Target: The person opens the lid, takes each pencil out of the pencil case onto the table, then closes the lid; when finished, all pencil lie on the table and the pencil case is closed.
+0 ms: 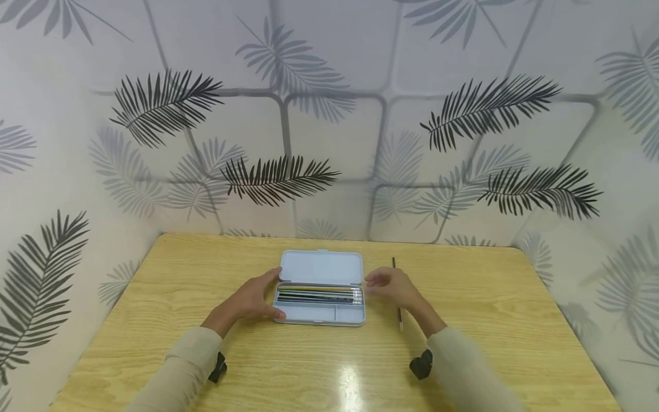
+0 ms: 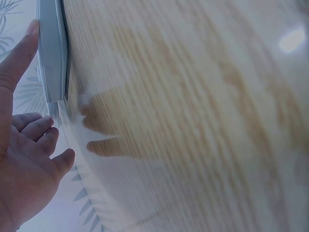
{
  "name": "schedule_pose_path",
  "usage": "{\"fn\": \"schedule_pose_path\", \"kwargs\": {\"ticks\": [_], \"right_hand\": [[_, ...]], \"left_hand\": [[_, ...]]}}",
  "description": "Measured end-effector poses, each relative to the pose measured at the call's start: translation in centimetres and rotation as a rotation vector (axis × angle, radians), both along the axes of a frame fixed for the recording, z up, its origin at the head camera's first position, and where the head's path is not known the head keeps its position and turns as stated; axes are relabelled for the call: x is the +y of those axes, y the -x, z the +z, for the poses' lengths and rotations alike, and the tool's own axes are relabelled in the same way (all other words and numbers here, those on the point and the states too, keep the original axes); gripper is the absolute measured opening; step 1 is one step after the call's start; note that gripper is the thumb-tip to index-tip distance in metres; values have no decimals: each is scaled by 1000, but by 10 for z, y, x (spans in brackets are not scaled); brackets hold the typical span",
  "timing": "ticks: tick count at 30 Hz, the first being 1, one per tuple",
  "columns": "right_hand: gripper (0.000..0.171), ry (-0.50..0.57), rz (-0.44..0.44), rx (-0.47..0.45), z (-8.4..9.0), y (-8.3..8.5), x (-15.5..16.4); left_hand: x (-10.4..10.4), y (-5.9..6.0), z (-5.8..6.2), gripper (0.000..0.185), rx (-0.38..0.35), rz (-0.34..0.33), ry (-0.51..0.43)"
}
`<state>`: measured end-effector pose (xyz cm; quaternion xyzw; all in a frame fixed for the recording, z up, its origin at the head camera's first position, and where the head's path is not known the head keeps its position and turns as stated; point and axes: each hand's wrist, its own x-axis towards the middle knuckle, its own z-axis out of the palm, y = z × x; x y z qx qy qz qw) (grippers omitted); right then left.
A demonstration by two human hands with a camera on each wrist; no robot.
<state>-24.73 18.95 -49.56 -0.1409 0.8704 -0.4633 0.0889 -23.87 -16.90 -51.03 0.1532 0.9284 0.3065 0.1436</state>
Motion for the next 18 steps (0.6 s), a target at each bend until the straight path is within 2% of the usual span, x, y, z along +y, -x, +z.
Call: {"fn": "schedule_pose_path", "kwargs": {"ticks": [3, 6, 18], "right_hand": [[22, 45, 101, -20, -2, 2, -16], [22, 29, 158, -28, -1, 3, -31], [21, -51, 191, -66, 0, 1, -63]], "left_hand": [[0, 0, 1, 117, -5, -1, -6], [-1, -1, 1, 117, -5, 0, -4], [-2, 1, -2, 117, 2, 1, -6]]}}
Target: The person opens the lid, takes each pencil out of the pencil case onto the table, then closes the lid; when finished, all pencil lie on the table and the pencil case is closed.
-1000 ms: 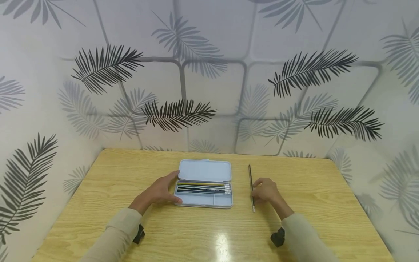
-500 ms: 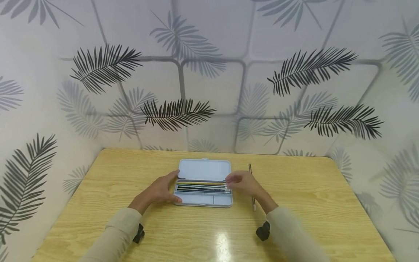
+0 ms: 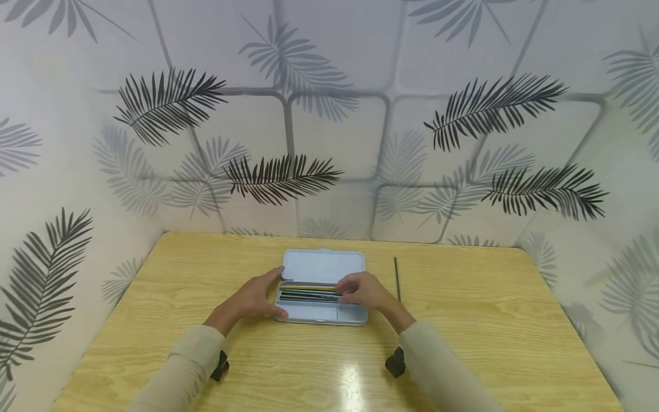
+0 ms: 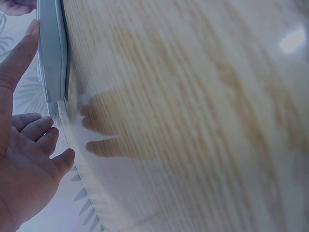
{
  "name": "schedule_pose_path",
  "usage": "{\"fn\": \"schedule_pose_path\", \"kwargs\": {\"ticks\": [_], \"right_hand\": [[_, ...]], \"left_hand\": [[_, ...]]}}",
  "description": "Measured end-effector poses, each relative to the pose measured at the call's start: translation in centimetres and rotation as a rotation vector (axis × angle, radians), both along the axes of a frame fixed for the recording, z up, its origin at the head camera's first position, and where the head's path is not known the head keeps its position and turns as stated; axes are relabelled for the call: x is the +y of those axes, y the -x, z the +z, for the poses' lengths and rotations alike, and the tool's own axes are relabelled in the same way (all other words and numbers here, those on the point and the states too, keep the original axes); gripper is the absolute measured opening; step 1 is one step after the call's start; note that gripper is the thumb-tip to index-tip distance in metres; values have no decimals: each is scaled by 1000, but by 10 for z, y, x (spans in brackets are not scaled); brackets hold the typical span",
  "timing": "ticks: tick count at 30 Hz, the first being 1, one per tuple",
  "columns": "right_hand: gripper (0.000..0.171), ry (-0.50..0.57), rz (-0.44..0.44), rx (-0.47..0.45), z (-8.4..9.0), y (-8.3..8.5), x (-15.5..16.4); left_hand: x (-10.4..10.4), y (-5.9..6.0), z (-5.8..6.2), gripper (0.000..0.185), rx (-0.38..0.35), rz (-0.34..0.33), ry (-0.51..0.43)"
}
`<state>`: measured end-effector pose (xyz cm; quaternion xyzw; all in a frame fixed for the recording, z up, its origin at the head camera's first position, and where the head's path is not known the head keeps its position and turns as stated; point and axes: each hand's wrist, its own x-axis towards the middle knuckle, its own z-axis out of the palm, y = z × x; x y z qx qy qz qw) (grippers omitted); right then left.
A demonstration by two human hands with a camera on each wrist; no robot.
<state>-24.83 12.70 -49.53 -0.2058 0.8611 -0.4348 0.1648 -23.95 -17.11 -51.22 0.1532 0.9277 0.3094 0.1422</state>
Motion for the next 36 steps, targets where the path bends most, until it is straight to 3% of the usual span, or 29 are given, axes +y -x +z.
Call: {"fn": "schedule_pose_path", "kwargs": {"ticks": [11, 23, 31, 36], "right_hand": [[21, -17, -40, -5, -2, -1, -8], [16, -4, 24, 33, -3, -3, -11], [25, -38, 64, 71, 1, 3, -2], [37, 1, 79, 50, 5, 4, 13]], "left_hand": [[0, 1, 0, 118, 3, -3, 9], [1, -1, 2, 118, 5, -3, -4], [2, -1, 3, 117, 5, 1, -2], [2, -1, 3, 116, 1, 7, 8]]}}
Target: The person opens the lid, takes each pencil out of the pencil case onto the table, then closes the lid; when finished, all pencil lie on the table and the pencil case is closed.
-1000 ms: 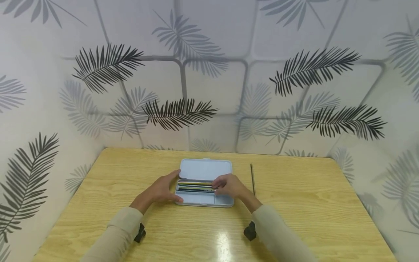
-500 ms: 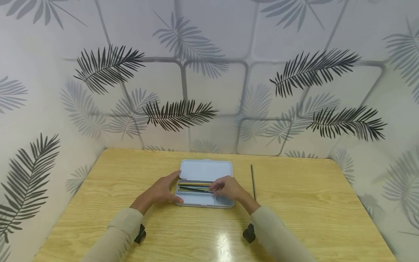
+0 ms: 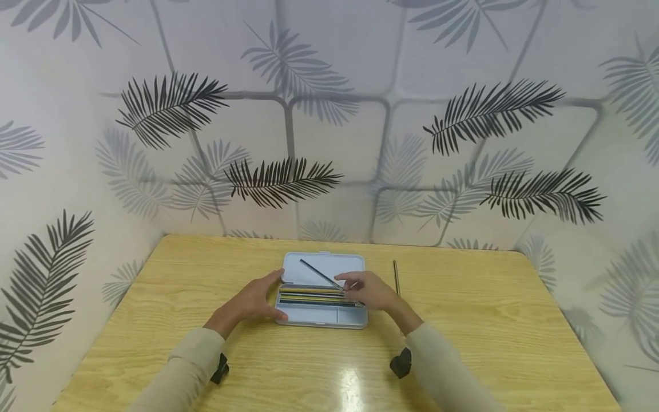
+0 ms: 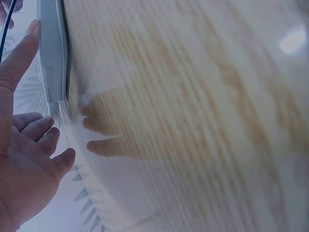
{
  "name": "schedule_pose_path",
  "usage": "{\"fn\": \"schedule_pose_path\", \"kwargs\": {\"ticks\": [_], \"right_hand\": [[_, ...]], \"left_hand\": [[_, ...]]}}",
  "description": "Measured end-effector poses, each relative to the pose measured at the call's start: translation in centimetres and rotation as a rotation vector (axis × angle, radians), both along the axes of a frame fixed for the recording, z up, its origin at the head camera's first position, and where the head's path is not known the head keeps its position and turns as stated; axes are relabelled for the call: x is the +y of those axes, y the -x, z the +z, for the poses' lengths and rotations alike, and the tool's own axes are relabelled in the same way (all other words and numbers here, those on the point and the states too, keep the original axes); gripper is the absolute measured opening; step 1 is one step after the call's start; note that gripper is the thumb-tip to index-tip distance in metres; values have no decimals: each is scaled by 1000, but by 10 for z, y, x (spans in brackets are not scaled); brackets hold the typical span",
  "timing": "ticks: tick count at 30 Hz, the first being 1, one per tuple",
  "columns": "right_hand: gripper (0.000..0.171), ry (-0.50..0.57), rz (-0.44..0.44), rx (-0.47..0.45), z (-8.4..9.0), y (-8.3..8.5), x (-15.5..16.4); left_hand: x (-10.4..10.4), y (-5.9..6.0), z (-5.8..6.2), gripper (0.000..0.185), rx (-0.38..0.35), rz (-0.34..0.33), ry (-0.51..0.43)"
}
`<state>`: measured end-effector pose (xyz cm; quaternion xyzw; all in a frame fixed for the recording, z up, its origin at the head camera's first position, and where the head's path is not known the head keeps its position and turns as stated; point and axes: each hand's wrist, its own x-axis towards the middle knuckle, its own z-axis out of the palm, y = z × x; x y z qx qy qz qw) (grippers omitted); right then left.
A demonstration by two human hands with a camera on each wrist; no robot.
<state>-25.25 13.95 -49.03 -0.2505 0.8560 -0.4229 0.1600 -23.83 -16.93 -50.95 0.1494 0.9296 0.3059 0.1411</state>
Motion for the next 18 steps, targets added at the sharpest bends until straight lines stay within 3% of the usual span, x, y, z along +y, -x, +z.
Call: {"fn": "schedule_pose_path", "kwargs": {"ticks": [8, 18], "right_hand": [[42, 50, -39, -113, 0, 0, 36], [37, 82, -248, -215, 9, -5, 75]], "left_hand": [[1, 0, 1, 116, -2, 6, 4], [1, 0, 0, 117, 4, 5, 1]]}}
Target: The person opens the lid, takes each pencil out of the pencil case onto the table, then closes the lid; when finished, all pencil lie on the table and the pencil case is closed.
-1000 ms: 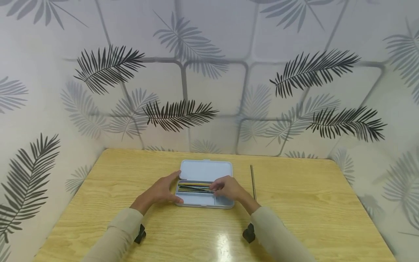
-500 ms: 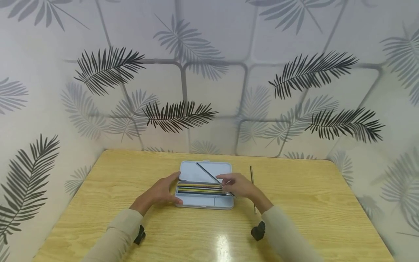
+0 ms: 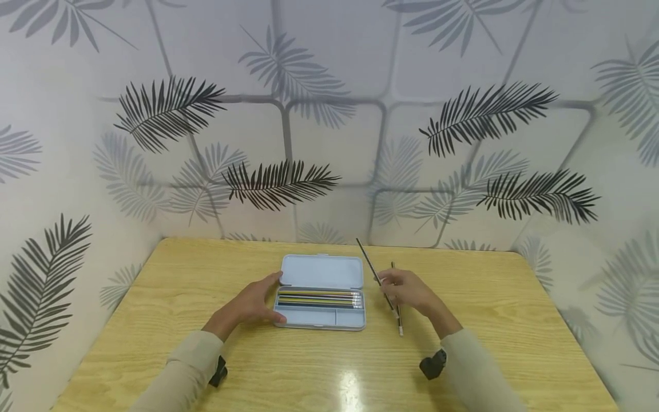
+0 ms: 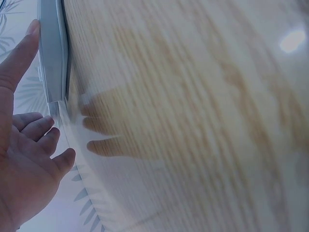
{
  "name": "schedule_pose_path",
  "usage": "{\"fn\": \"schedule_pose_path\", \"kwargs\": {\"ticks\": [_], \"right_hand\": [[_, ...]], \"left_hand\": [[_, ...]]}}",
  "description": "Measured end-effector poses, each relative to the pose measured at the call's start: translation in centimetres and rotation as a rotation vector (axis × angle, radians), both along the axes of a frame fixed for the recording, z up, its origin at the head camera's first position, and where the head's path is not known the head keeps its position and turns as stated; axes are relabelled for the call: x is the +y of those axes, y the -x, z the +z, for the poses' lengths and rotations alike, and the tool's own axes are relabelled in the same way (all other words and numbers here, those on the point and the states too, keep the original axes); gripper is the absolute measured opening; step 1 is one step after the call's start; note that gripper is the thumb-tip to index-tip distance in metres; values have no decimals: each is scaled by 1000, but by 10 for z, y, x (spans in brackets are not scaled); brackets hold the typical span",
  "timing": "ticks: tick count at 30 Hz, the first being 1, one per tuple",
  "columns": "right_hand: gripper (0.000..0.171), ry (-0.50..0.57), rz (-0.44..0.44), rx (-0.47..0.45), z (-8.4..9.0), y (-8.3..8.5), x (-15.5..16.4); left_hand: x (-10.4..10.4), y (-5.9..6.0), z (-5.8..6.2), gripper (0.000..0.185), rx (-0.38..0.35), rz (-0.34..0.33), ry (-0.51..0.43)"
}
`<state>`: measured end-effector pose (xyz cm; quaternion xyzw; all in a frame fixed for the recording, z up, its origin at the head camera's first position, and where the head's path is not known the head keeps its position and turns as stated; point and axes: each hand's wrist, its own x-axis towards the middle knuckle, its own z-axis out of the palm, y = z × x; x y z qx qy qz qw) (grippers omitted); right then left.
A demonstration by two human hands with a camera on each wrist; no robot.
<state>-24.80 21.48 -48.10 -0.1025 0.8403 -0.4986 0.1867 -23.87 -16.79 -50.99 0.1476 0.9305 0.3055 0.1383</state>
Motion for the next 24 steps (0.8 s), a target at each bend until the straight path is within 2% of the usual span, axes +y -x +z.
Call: {"fn": "schedule_pose_path", "kwargs": {"ticks": [6, 12, 16, 24], "right_hand": [[42, 76, -30, 3, 1, -4, 22], [45, 85, -90, -13, -3, -8, 39], [46, 60, -141, -21, -6, -10, 47], [46, -56, -215, -38, -16, -14, 52]], "left_hand": [[0, 0, -2, 117, -2, 1, 1], [0, 0, -2, 116, 4, 1, 7], [0, -1, -1, 116, 5, 1, 15], [1, -1, 1, 115, 0, 3, 11]]}}
